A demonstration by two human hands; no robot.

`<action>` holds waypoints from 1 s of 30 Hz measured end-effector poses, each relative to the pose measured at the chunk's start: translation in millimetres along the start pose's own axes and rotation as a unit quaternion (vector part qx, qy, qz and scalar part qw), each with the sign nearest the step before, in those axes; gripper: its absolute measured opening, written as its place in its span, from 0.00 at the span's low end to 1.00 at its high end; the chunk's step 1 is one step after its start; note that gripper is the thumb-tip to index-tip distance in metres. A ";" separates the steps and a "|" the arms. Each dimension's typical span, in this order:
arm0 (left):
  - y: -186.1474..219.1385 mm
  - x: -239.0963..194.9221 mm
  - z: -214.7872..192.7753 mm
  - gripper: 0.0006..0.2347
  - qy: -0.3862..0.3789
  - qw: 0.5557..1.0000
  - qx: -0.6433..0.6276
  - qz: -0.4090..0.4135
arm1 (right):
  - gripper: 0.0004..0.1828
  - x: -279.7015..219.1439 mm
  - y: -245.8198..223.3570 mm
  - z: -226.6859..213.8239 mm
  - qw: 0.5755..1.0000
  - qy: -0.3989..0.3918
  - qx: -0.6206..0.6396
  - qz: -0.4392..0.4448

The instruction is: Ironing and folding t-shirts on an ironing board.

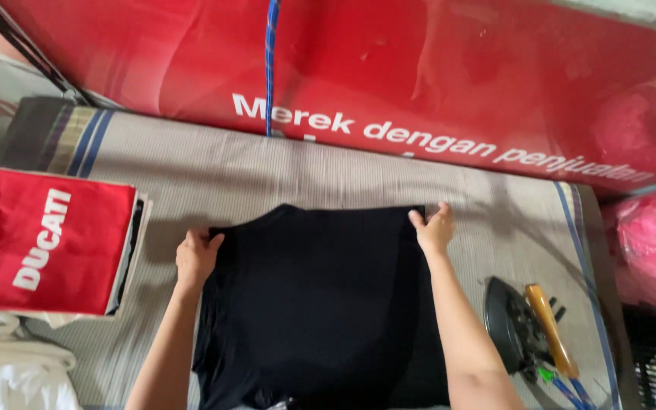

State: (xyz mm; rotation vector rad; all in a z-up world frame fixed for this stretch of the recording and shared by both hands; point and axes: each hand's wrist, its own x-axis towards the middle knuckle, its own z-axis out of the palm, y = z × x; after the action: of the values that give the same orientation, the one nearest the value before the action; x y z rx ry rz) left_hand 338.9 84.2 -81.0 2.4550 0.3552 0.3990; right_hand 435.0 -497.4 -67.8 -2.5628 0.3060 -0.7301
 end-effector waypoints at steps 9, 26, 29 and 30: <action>28.1 8.9 -54.5 0.14 -0.166 0.873 -0.402 -0.221 | 0.22 15.9 -33.2 -55.9 0.919 -0.210 0.315 0.111; 190.3 68.2 -234.3 0.18 -0.016 0.953 -0.278 0.122 | 0.07 65.1 -96.0 -343.3 0.916 -0.017 0.382 0.124; 195.5 102.3 -252.6 0.02 0.101 0.941 -0.172 0.272 | 0.08 77.8 -95.1 -390.5 0.920 -0.040 0.375 0.110; 191.7 106.6 -261.2 0.02 0.099 0.943 -0.170 0.267 | 0.08 85.9 -74.2 -399.6 0.921 -0.047 0.373 0.102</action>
State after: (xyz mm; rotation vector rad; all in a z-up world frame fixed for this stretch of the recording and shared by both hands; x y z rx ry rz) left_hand 371.7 112.4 257.3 2.1411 -0.2958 0.8605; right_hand 295.8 -606.6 308.1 -1.8003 0.2052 -0.5095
